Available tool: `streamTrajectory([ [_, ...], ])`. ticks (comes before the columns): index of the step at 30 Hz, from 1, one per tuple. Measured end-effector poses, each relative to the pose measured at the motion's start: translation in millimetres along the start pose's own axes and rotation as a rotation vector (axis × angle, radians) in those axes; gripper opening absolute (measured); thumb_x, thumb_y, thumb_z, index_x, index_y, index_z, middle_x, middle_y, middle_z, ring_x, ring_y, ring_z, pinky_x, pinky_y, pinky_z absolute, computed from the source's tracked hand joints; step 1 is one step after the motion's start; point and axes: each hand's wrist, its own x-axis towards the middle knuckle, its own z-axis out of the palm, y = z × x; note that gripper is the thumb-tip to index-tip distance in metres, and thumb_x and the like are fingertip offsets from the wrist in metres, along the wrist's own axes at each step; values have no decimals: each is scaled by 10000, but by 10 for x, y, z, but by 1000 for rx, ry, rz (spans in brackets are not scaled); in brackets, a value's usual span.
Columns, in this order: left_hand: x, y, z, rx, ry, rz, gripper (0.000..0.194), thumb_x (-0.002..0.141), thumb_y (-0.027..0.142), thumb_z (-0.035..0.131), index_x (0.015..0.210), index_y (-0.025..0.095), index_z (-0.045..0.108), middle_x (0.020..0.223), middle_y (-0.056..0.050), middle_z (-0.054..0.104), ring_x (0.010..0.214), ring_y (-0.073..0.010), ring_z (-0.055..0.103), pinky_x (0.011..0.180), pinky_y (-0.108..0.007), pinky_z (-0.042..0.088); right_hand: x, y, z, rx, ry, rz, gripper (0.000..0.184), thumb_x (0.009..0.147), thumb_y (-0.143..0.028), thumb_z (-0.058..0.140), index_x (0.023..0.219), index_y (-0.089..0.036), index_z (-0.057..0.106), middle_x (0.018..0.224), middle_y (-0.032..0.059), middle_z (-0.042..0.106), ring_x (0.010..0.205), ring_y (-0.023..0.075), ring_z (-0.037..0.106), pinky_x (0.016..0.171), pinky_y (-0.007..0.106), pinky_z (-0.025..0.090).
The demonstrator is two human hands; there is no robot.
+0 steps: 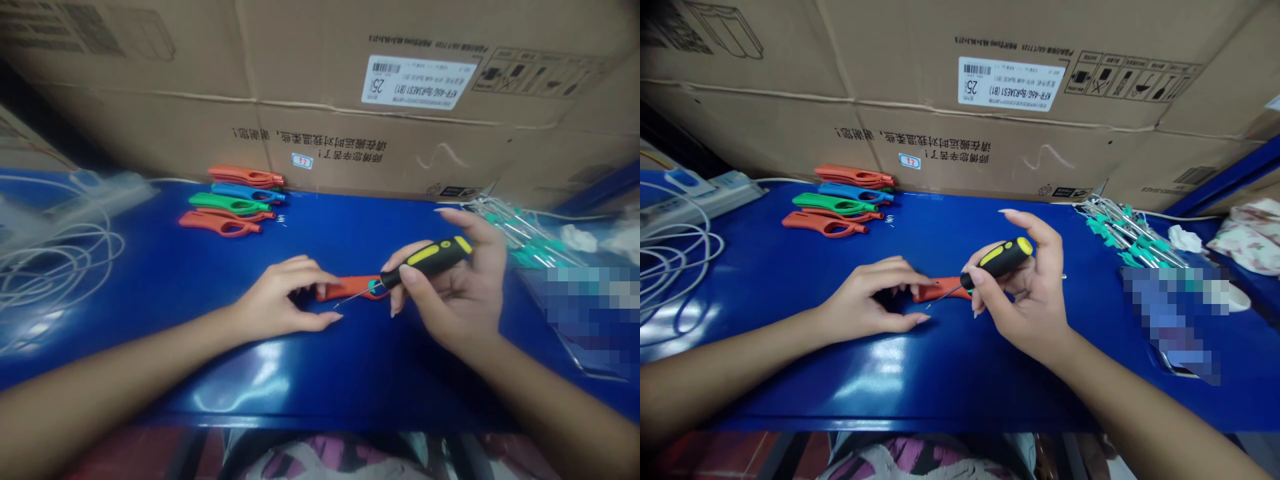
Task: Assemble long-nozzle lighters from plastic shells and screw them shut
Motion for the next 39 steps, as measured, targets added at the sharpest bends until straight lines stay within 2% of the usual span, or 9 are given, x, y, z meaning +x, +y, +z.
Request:
streamTrajectory([
  [3, 8, -59, -41, 72, 0, -35, 493, 793, 332, 797, 1252, 196, 678, 1092, -87, 712, 996, -205, 668, 917, -327, 545, 37, -7, -8, -63, 89, -81, 511, 872, -263, 745, 1229, -371, 396, 898, -22, 675, 486, 126, 599, 448, 309, 531],
  [7, 6, -109, -16, 41, -55, -92, 392, 829, 311, 779, 1197, 194, 712, 1096, -82, 740, 993, -201, 692, 911, -318, 548, 125, -90, -50, -104, 156, -140, 469, 849, -296, 770, 1171, -378, 440, 884, -34, 669, 503, 129, 590, 455, 307, 510],
  [12, 102, -32, 205, 23, -59, -34, 356, 850, 313, 779, 1177, 181, 727, 1071, -88, 742, 988, -208, 686, 905, -331, 547, 214, -225, -112, -301, 14, -242, 427, 881, -282, 733, 1219, -348, 482, 946, 2, 675, 635, 152, 653, 571, 316, 567],
  [16, 242, 41, 392, 33, -88, 9, 342, 854, 290, 776, 1157, 138, 733, 1037, -98, 724, 969, -217, 681, 906, -351, 550, 256, -56, -148, -568, -90, -485, 522, 891, -191, 692, 1333, -339, 458, 1290, 70, 599, 818, 168, 681, 645, 327, 614],
  [19, 294, 38, 458, 17, -81, 17, 349, 842, 281, 791, 1160, 150, 734, 1015, -80, 719, 936, -201, 685, 880, -332, 558, 269, 133, -162, -513, 41, -699, 586, 877, -172, 681, 1389, -312, 433, 1307, 91, 555, 741, 141, 657, 498, 274, 580],
  [25, 269, -2, 453, -12, -68, 42, 375, 841, 327, 797, 1159, 139, 733, 1000, -74, 715, 912, -188, 682, 851, -320, 563, 225, 166, -133, -425, 77, -583, 476, 942, -241, 634, 1364, -331, 433, 1057, 67, 641, 657, 143, 664, 434, 243, 548],
  [31, 248, 41, 415, -29, -110, 64, 375, 855, 308, 779, 1178, 128, 716, 1061, -83, 726, 1001, -207, 664, 913, -335, 544, 195, 137, -135, -581, 19, -792, 520, 914, -209, 666, 1377, -340, 467, 1224, 85, 636, 651, 162, 678, 580, 373, 603],
  [36, 257, 29, 417, -55, -110, 70, 290, 870, 241, 750, 1142, 145, 720, 1083, -71, 729, 1021, -199, 661, 931, -329, 534, 174, 126, -200, -708, -20, -779, 531, 927, -264, 656, 1406, -319, 435, 1211, 115, 662, 673, 196, 692, 742, 471, 620],
  [39, 259, 15, 425, -59, -114, 70, 280, 874, 241, 746, 1139, 155, 719, 1083, -66, 729, 1016, -198, 661, 921, -332, 535, 163, 120, -205, -722, -39, -765, 529, 924, -273, 661, 1406, -310, 446, 1178, 116, 679, 666, 201, 691, 733, 471, 619],
])
